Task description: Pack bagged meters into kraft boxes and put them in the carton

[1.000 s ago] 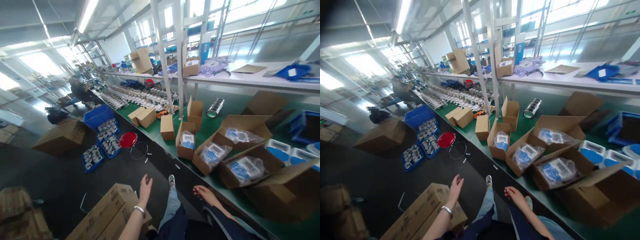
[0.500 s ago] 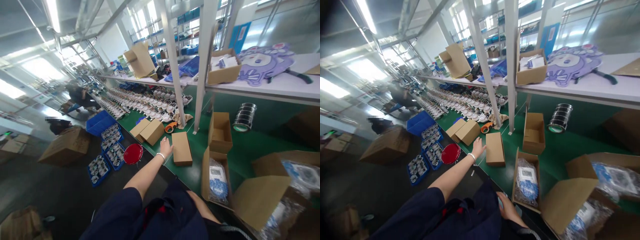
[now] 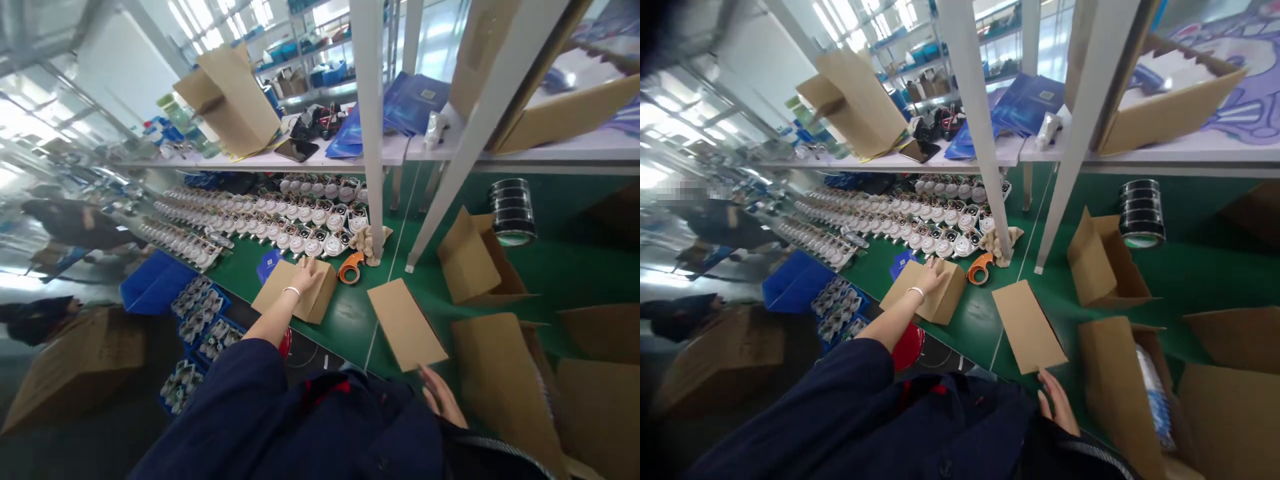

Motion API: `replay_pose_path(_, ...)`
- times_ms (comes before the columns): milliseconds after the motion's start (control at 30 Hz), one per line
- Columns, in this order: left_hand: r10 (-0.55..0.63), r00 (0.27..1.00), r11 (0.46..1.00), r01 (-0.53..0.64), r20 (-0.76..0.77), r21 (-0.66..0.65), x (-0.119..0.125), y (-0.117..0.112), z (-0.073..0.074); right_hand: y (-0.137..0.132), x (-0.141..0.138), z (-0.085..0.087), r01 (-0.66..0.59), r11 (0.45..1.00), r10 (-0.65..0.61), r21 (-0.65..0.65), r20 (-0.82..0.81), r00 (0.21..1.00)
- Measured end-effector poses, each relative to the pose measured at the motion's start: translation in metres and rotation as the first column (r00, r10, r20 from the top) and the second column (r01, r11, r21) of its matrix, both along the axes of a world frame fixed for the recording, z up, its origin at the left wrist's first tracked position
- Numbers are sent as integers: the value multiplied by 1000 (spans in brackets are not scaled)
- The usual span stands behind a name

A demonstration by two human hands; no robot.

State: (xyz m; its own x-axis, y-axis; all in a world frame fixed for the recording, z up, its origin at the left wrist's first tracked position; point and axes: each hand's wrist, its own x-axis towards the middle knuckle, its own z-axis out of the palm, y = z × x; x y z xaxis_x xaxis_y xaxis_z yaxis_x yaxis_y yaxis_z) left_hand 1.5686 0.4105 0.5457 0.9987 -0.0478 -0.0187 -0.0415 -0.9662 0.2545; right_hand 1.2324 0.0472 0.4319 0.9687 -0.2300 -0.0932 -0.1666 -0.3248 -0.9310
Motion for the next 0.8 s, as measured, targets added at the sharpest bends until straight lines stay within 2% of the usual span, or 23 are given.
replay_pose_path(67, -78, 997, 997, 78, -6, -2, 18, 8, -6, 24, 39, 27, 75, 978, -63, -197, 63, 996)
replay_pose_path(133, -122, 993, 993, 122, 0, -9, 20, 12, -10, 35, 89, 52, 139, 921, -108, -363, 103, 989)
replay_pose_path(167, -137, 991, 990, 137, 4, -12, 16, 13, -11, 36, 116, 61, 203, 883, -174, -424, 106, 979)
replay_pose_path(233, -169, 986, 986, 169, 3, -14, 1, 14, -13, 35, 163, 71, 171, 812, -242, -559, -55, 969)
replay_pose_path(300, -183, 983, 983, 183, -11, -23, -20, 8, -17, 34, 191, 69, 4, 801, -251, -599, -330, 910)
replay_pose_path(367, -154, 988, 987, 153, -22, -45, -45, -6, -23, 39, 195, 60, -143, 809, -227, -570, -528, 819)
replay_pose_path(433, -131, 991, 989, 129, -22, -77, -69, -28, -31, 54, 178, 51, -189, 819, -217, -542, -597, 773)
replay_pose_path(533, -166, 986, 979, 162, -22, -127, -98, -64, -39, 86, 141, 40, -113, 851, -252, -513, -588, 769)
replay_pose_path(600, -178, 984, 971, 171, -24, -167, -108, -79, -40, 100, 127, 33, -2, 893, -261, -451, -520, 814)
replay_pose_path(700, -187, 982, 939, 170, -27, -299, -112, -72, -41, 93, 133, 21, 198, 946, -270, -256, -285, 920)
replay_pose_path(767, -126, 989, 863, 69, -79, -501, -110, -52, -46, 77, 149, 14, 283, 959, -284, -26, -160, 945)
replay_pose_path(800, -69, 988, 801, -29, -140, -598, -110, -40, -50, 69, 157, 12, 296, 951, -283, 92, -135, 950)
